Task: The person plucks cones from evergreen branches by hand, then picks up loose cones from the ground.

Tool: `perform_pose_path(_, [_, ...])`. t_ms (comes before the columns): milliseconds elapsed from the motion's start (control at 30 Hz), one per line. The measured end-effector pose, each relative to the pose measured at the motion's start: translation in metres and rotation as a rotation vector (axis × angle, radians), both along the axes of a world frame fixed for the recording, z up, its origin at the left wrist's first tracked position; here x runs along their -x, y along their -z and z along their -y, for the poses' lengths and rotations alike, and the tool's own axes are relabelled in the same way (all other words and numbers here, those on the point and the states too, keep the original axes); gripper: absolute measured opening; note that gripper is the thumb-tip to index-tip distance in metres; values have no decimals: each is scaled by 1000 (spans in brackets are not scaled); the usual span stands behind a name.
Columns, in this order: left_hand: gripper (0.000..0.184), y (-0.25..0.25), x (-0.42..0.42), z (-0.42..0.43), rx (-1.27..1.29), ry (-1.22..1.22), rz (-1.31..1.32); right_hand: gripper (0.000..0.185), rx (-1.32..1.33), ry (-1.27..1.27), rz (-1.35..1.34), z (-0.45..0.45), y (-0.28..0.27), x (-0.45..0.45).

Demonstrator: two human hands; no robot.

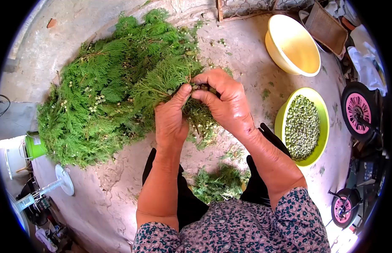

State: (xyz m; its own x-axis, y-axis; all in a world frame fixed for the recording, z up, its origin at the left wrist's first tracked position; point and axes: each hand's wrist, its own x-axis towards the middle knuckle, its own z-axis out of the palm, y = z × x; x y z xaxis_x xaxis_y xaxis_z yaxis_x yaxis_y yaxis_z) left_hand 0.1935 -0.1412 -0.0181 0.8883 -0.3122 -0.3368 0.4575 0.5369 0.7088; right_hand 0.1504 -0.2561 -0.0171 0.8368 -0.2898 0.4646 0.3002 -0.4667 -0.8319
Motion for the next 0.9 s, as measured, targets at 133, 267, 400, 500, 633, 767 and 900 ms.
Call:
perform_pose_path(133, [24, 6, -3, -6, -71, 56, 2, 8, -678, -93, -263, -6, -8, 4])
perform_pose_path(267, [23, -3, 2, -5, -69, 107, 36, 6, -1189, -162, -384, 22, -14, 4])
perform_pose_path(400, [25, -6, 5, -3, -166, 100, 133, 17, -1319, -162, -217, 34, -21, 0])
perform_pose_path(500, [27, -7, 7, -1, -198, 137, 127, 10, -1183, -241, -183, 31, -22, 2])
perform_pose_path(633, [24, -10, 8, 2, -156, 171, 142, 8, -643, -129, -250, 15, -31, 4])
perform_pose_path(767, [24, -14, 7, 1, -138, 215, 94, 9, -450, -43, -280, 14, -17, 3])
perform_pose_path(900, [27, -15, 4, -2, -265, 242, 64, 16, -156, -14, -225, 18, -20, 3])
